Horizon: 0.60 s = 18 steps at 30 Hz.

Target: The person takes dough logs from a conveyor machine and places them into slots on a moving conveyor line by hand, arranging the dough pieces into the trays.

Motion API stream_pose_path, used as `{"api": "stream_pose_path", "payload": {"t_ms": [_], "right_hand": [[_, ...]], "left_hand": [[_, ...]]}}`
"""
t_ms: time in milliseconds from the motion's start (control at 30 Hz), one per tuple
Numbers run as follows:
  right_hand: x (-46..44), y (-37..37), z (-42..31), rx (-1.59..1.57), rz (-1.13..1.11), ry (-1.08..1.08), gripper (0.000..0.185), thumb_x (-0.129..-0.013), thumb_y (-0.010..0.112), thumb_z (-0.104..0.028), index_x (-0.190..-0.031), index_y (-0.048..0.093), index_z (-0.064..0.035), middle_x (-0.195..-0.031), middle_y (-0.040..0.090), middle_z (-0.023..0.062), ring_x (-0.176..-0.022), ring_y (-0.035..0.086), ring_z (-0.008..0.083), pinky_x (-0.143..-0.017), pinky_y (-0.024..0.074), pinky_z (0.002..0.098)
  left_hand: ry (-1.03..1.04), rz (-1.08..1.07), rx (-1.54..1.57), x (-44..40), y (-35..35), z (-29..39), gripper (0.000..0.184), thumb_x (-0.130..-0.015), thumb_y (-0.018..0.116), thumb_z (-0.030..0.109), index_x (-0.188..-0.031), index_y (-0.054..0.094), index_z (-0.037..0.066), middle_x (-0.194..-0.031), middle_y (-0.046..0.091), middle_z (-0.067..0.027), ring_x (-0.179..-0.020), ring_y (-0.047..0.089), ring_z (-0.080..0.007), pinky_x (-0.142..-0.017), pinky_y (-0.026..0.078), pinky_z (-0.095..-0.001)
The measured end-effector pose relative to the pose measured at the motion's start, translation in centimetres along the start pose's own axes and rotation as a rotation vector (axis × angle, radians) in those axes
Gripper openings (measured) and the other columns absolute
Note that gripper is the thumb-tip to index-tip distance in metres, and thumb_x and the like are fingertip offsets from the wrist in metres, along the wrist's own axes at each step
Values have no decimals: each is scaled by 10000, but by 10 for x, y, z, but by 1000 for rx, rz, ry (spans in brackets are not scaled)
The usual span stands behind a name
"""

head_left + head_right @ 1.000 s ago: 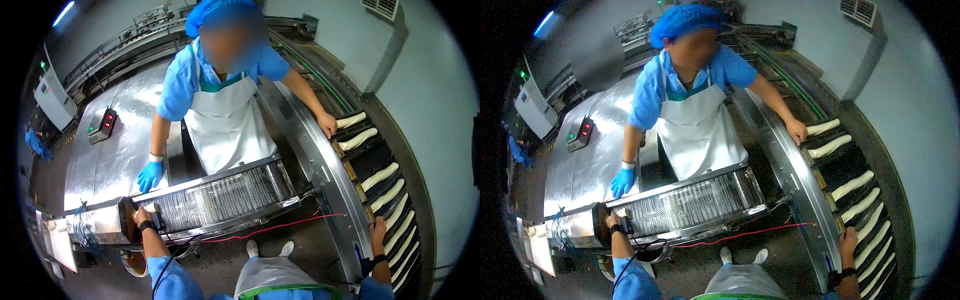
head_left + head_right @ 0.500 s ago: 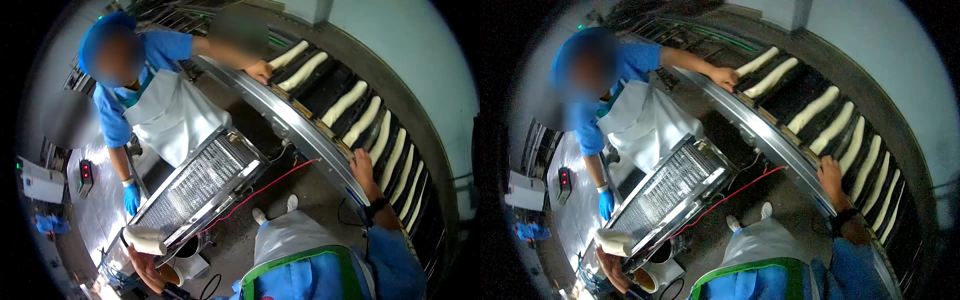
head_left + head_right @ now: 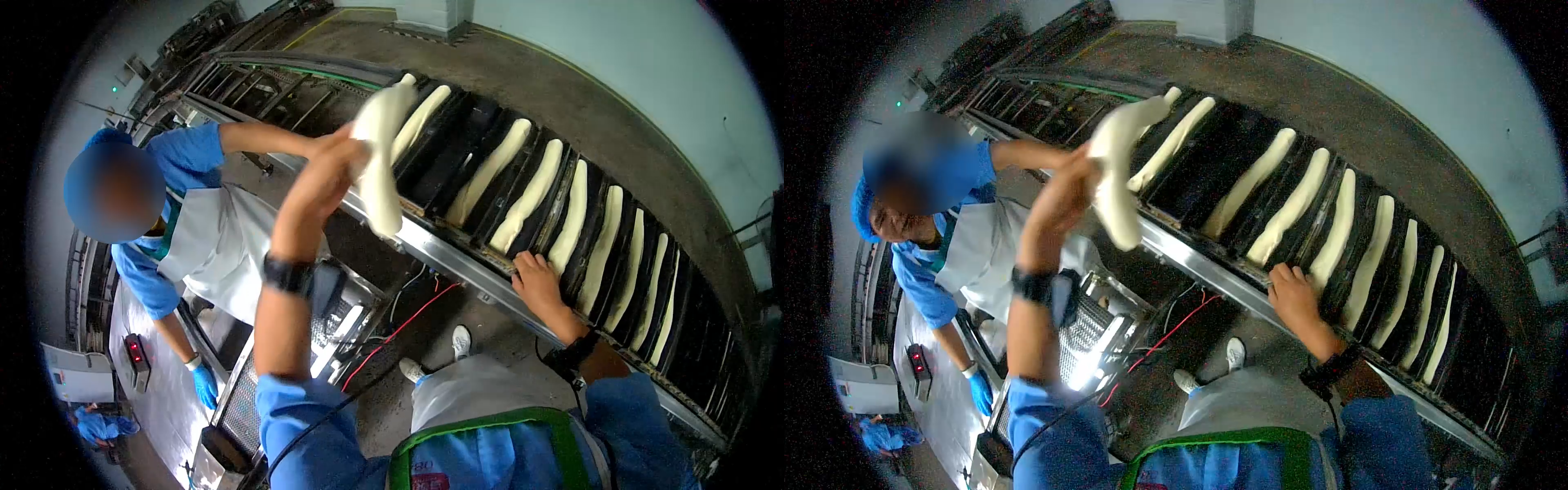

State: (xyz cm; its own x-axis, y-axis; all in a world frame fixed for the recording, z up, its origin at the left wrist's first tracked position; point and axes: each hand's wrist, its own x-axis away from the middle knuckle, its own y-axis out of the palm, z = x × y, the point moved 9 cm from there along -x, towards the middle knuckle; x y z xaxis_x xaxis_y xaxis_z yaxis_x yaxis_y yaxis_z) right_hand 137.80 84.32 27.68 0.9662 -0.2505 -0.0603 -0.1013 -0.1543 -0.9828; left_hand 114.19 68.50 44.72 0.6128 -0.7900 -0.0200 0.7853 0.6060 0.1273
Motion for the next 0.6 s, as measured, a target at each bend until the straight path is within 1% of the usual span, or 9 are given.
{"api": "stream_pose_path", "payload": {"t_ms": [33,67,133,167,200,367,467,533,600], "right_hand": [[0,0,1,-48,0,-2,256,-742,537,-108,-969,473,-7,-993,430,92,-895,420,273,-732,370,391],[-1,1,2,-98,-1,-4,254,-743,537,-109,-968,474,-8,-996,432,90,-898,420,272,-734,375,390],[-3,-1,2,-66,-61,25,263,-743,537,-111,-976,472,-7,-1015,435,93,-918,421,277,-753,386,380],[-3,-3,2,-111,-25,25,274,-715,551,-119,-959,478,-18,-1009,440,89,-912,421,279,-762,379,390],[-2,-5,3,-160,8,25,285,-686,565,-127,-942,485,-30,-1002,446,85,-906,422,282,-771,373,399],[0,-15,0,-199,52,-23,274,-678,561,-120,-922,489,-17,-1004,454,81,-906,425,277,-763,376,384],[-2,-11,0,-192,36,-15,284,-675,557,-122,-918,483,6,-1009,452,104,-905,420,291,-777,368,391],[-4,-10,-3,-234,40,-56,321,-664,569,-119,-938,475,20,-1039,444,119,-931,411,302,-799,356,392],[-4,-6,-5,-241,-22,-69,404,-662,585,-114,-1013,447,32,-1114,415,130,-991,385,322,-848,337,377]], "left_hand": [[-124,-19,-115,-42,-20,-48,466,-714,510,142,-1132,388,-23,-868,501,-52,-777,478,-118,-670,405,-246],[-58,-64,-291,-64,-5,-63,504,-712,536,174,-1158,371,8,-938,500,-104,-852,481,-168,-721,399,-270],[114,282,-1320,-92,-31,-91,555,-684,568,243,-1175,368,81,-1098,401,-240,-960,431,-388,-801,378,-384],[134,309,-1307,-93,-36,-110,562,-661,577,257,-1159,389,79,-1085,412,-242,-939,430,-416,-794,379,-425],[8,289,-1269,-92,-35,-123,504,-646,581,260,-1106,462,93,-1057,443,-230,-924,446,-399,-783,384,-438],[-92,184,-1452,-64,0,-139,269,-678,534,228,-933,592,165,-950,538,-137,-910,476,-338,-770,393,-422],[-192,-137,-1845,-68,6,-186,200,-670,544,257,-844,623,198,-846,585,-65,-833,528,-225,-655,404,-375],[-28,137,-1822,-57,8,-173,124,-626,553,278,-575,615,183,-586,576,-20,-556,539,-196,-474,363,-365],[197,347,-1815,-34,23,-145,124,-598,570,252,-570,613,140,-609,568,-36,-678,542,-198,-531,399,-356]]}}
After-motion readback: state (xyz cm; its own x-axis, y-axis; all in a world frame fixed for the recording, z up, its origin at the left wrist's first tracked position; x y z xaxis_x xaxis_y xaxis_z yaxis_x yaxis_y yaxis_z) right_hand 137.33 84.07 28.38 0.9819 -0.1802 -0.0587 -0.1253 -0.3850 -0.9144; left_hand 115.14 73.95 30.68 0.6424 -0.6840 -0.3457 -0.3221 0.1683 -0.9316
